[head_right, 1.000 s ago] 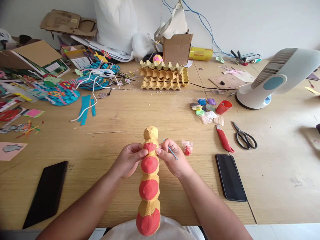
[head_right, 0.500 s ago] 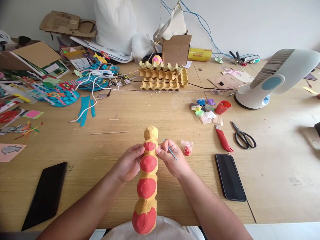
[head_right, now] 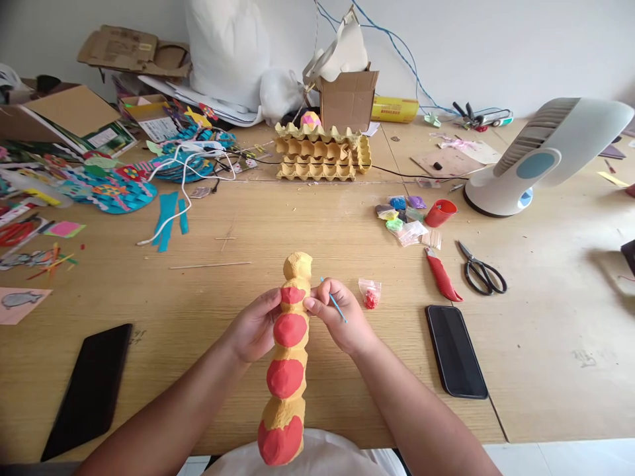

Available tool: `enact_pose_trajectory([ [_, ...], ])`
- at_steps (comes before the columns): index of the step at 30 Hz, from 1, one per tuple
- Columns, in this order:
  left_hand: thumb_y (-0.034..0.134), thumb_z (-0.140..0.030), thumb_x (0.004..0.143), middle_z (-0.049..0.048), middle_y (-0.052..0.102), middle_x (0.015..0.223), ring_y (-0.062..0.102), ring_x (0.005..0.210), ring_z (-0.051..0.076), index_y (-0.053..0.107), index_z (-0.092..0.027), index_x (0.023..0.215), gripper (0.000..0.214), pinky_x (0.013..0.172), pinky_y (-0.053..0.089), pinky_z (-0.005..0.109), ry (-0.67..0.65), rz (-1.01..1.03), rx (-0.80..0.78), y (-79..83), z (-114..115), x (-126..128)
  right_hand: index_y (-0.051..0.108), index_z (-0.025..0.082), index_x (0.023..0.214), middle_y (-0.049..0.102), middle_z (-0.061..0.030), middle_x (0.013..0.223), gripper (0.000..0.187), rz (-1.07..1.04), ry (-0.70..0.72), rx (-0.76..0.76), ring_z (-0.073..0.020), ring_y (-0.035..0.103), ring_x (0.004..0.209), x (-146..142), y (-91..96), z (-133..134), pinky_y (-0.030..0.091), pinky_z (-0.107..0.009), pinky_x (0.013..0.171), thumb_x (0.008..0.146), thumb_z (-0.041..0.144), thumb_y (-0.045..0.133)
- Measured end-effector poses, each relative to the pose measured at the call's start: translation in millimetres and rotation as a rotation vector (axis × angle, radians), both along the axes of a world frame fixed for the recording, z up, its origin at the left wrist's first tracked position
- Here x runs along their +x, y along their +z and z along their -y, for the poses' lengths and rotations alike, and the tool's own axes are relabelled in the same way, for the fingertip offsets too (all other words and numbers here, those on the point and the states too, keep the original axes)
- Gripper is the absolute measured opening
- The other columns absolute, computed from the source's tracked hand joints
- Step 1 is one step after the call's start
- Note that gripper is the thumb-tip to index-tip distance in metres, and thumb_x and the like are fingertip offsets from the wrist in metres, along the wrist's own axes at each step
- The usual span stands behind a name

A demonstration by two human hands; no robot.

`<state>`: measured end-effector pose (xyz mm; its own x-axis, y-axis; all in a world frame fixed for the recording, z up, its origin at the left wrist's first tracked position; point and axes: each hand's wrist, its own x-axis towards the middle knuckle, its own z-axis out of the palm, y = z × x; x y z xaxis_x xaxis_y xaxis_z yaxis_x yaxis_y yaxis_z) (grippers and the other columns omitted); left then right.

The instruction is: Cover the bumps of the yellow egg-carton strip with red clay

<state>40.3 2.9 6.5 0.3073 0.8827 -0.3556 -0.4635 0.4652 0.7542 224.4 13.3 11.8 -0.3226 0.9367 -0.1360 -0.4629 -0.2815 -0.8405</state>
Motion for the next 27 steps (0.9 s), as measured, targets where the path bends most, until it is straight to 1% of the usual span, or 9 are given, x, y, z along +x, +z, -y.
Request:
enact_pose_trajectory([
  [3, 0.087, -0.066, 0.080, 0.0103, 0.080, 0.099, 0.070, 0.096, 0.031, 0.086, -0.026, 0.094, 0.042, 0.085, 0.053, 0.041, -0.012, 0.034, -0.029, -0.6, 0.3, -0.4, 0.046, 0.023, 0.070, 0.056, 0.0053, 0.069, 0.058, 0.002, 0.010, -0.008, -0.0126, 0.043, 0.067, -0.6, 0.6, 0.8, 0.035, -0.029, 0.065, 0.077, 0.042, 0.100],
  [8, 0.084, -0.065, 0.083, 0.0088, 0.080, 0.097, 0.070, 0.096, 0.031, 0.085, -0.029, 0.092, 0.037, 0.086, 0.052, 0.042, -0.029, 0.072, -0.074, 4.2, 0.9, 0.2, 0.046, 0.023, 0.070, 0.057, 0.0051, 0.070, 0.057, 0.001, 0.011, -0.012, -0.0123, 0.045, 0.067, -1.4, 0.3, 1.2, 0.037, -0.029, 0.067, 0.077, 0.041, 0.100],
  [13, 0.086, -0.073, 0.079, 0.0106, 0.081, 0.107, 0.072, 0.101, 0.031, 0.085, -0.026, 0.107, 0.054, 0.086, 0.055, 0.041, -0.063, 0.145, -0.022, 5.6, 0.7, 2.1, 0.046, 0.023, 0.070, 0.053, 0.0064, 0.067, 0.056, -0.030, -0.066, -0.015, -0.0121, 0.043, 0.066, -1.1, 1.8, 0.6, 0.037, -0.029, 0.067, 0.080, 0.039, 0.098],
  [16, 0.088, -0.066, 0.081, 0.0092, 0.081, 0.106, 0.072, 0.101, 0.029, 0.085, -0.026, 0.105, 0.047, 0.089, 0.055, 0.040, -0.028, 0.108, -0.022, 6.5, 0.2, 5.4, 0.045, 0.023, 0.069, 0.052, 0.0060, 0.068, 0.057, -0.033, -0.079, -0.032, -0.0130, 0.042, 0.067, -0.3, 4.0, 0.6, 0.038, -0.029, 0.066, 0.080, 0.040, 0.098],
  [18, 0.089, -0.066, 0.080, 0.0088, 0.081, 0.103, 0.072, 0.100, 0.028, 0.086, -0.027, 0.103, 0.045, 0.089, 0.055, 0.040, -0.019, 0.096, -0.039, 6.7, 0.3, 8.2, 0.045, 0.023, 0.070, 0.052, 0.0058, 0.069, 0.057, -0.052, -0.057, -0.062, -0.0130, 0.043, 0.067, 0.4, 5.3, 0.9, 0.037, -0.028, 0.066, 0.078, 0.040, 0.099],
  [22, 0.087, -0.069, 0.080, 0.0087, 0.079, 0.096, 0.072, 0.093, 0.029, 0.086, -0.030, 0.100, 0.044, 0.082, 0.056, 0.039, -0.022, 0.085, -0.048, 2.0, 2.0, 12.3, 0.047, 0.024, 0.076, 0.053, 0.0059, 0.073, 0.057, -0.134, -0.005, -0.171, -0.0126, 0.046, 0.068, 0.3, 7.7, 3.0, 0.038, -0.027, 0.066, 0.074, 0.041, 0.101],
  [24, 0.088, -0.067, 0.081, 0.0088, 0.079, 0.096, 0.072, 0.092, 0.029, 0.086, -0.029, 0.099, 0.043, 0.082, 0.056, 0.038, -0.004, 0.067, -0.041, -2.4, 3.4, 13.6, 0.045, 0.024, 0.076, 0.051, 0.0063, 0.072, 0.059, -0.148, -0.014, -0.200, -0.0125, 0.045, 0.067, -1.2, 8.6, 4.5, 0.038, -0.026, 0.064, 0.073, 0.040, 0.101],
  [27, 0.089, -0.065, 0.082, 0.0092, 0.079, 0.097, 0.072, 0.090, 0.027, 0.086, -0.026, 0.099, 0.043, 0.083, 0.056, 0.038, 0.007, 0.071, -0.025, -7.4, 5.0, 15.6, 0.040, 0.024, 0.074, 0.049, 0.0068, 0.069, 0.063, -0.133, -0.057, -0.204, -0.0121, 0.042, 0.065, -4.0, 9.5, 6.4, 0.036, -0.025, 0.061, 0.073, 0.038, 0.102],
])
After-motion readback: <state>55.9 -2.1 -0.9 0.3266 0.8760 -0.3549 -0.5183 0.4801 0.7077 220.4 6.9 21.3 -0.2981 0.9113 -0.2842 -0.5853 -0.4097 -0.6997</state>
